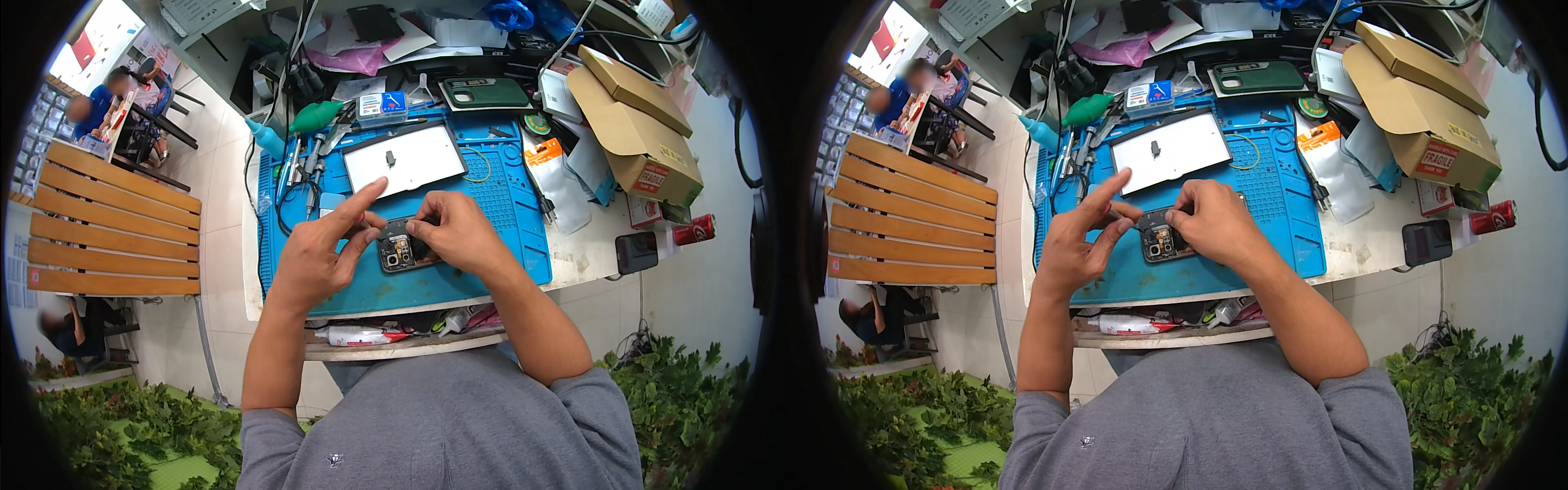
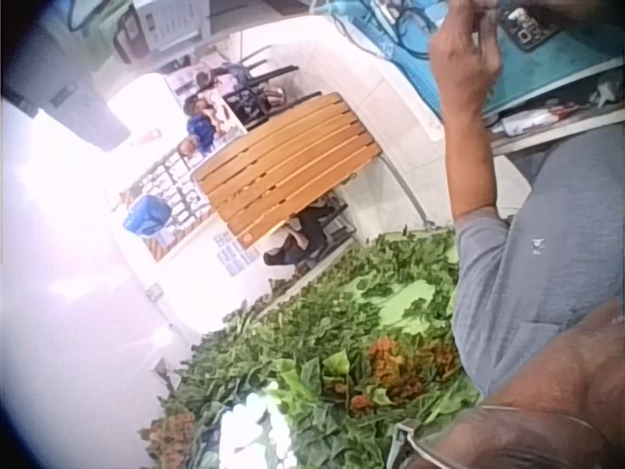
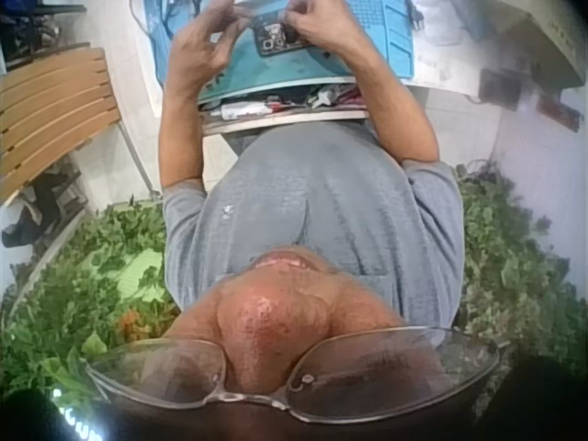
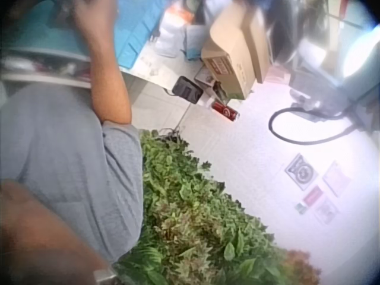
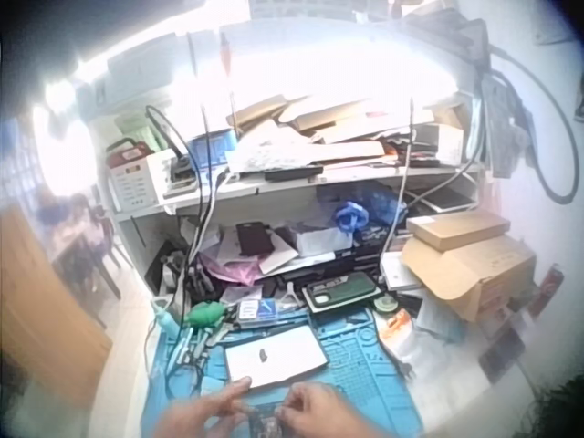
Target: The person disassembles a smartphone on a workbench, using a screwdriver to remove screws and a prying tool to separate internal components. They carefully lift and set aside the motherboard and other parts, then reposition the phone chassis.
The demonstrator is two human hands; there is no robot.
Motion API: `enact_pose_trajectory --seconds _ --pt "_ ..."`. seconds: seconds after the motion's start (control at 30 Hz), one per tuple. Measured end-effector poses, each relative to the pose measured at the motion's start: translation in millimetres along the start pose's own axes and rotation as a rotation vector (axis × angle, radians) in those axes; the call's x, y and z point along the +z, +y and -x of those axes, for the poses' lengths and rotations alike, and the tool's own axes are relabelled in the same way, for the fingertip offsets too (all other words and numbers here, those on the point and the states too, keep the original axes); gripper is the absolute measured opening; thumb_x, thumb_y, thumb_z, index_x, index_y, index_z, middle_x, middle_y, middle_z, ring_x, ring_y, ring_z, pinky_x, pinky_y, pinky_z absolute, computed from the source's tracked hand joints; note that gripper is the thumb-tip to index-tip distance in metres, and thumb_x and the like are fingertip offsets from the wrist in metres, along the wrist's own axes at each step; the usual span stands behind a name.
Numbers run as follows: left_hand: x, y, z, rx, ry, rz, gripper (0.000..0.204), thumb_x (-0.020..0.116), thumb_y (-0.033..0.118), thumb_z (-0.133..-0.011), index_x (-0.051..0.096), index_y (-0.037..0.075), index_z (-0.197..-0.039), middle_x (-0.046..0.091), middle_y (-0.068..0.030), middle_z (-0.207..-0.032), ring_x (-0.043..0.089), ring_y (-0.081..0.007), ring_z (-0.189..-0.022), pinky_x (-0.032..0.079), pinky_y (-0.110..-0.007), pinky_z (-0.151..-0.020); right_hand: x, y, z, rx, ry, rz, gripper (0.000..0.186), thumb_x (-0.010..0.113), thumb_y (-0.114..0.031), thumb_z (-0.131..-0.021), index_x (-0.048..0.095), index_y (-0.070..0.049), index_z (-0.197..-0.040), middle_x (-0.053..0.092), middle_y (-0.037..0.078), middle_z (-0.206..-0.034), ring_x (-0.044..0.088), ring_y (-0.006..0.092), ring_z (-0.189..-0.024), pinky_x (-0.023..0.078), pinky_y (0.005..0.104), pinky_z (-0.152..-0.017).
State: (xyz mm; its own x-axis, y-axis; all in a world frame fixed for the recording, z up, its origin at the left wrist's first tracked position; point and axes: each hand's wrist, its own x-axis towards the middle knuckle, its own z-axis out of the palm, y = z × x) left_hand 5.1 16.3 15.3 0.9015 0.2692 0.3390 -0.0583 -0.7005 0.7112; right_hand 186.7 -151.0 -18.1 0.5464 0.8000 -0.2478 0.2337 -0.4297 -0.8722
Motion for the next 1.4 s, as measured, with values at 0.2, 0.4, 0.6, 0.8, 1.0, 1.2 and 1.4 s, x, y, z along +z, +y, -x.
enact_pose_trajectory --seconds 0.2,0.4,0.6,0.8,1.0,1.2,1.4 --pt "2 0 -2 0.005 0.023 -0.005 0.071 0.085 0.003 -0.098 0.062 0.015 -0.164 0.086 -0.0139 -0.115 0.085 -0.0253 -0.092 0.068 -0.037 -0.084 0 1 0 -0.012 0.013 0.015 0.020 0.085 -0.013 -0.100 0.074 0.004 -0.097 0.077 0.010 -0.081 0.074 0.0127 -0.068 0.057 0.0318 -0.056" --pt "5 -1 2 -0.037 0.078 0.057 0.072 0.084 0.003 -0.099 0.060 0.012 -0.166 0.085 -0.0119 -0.107 0.083 -0.0225 -0.088 0.066 -0.035 -0.084 1 3 -2 -0.007 0.006 0.002 0.020 0.085 -0.012 -0.100 0.074 0.004 -0.097 0.077 0.010 -0.081 0.074 0.0126 -0.068 0.058 0.0311 -0.056" --pt "-19 3 2 -0.319 -0.133 -0.171 0.073 0.090 0.011 -0.096 0.063 0.018 -0.163 0.078 -0.0067 -0.091 0.073 -0.0202 -0.074 0.062 -0.035 -0.075 3 9 -4 -0.006 0.008 -0.031 0.020 0.085 -0.012 -0.100 0.074 0.004 -0.097 0.077 0.010 -0.083 0.073 0.0129 -0.068 0.060 0.0316 -0.057" --pt "-9 -14 10 -0.105 -0.132 -0.379 0.071 0.100 0.035 -0.081 0.076 0.017 -0.145 0.076 -0.0072 -0.104 0.073 -0.0239 -0.082 0.062 -0.038 -0.075 1 2 -3 0.022 -0.015 -0.050 0.021 0.085 -0.011 -0.101 0.073 0.006 -0.097 0.077 0.010 -0.084 0.074 0.0128 -0.070 0.062 0.0312 -0.057" --pt "8 -3 6 -0.066 -0.253 -0.364 0.072 0.101 0.046 -0.076 0.080 0.010 -0.135 0.072 -0.0091 -0.124 0.073 -0.0304 -0.110 0.062 -0.044 -0.091 2 4 -5 0.044 -0.020 -0.052 0.022 0.085 -0.013 -0.101 0.074 0.005 -0.097 0.077 0.010 -0.085 0.073 0.0118 -0.070 0.062 0.0311 -0.056" --pt "9 -3 5 -0.076 -0.317 -0.434 0.079 0.101 0.052 -0.073 0.080 0.011 -0.137 0.069 -0.0091 -0.132 0.067 -0.0305 -0.127 0.060 -0.044 -0.104 1 -5 -2 0.043 0.018 -0.017 0.026 0.087 -0.021 -0.096 0.080 0.003 -0.096 0.079 0.015 -0.079 0.077 0.0213 -0.066 0.059 0.0381 -0.060" --pt "9 -8 4 -0.092 -0.337 -0.380 0.080 0.101 0.052 -0.073 0.079 0.011 -0.138 0.068 -0.0083 -0.134 0.067 -0.0305 -0.128 0.060 -0.045 -0.105 2 -12 11 0.127 -0.009 -0.153 0.028 0.085 -0.020 -0.104 0.079 0.007 -0.107 0.079 0.009 -0.086 0.072 0.0117 -0.067 0.059 0.0289 -0.052"
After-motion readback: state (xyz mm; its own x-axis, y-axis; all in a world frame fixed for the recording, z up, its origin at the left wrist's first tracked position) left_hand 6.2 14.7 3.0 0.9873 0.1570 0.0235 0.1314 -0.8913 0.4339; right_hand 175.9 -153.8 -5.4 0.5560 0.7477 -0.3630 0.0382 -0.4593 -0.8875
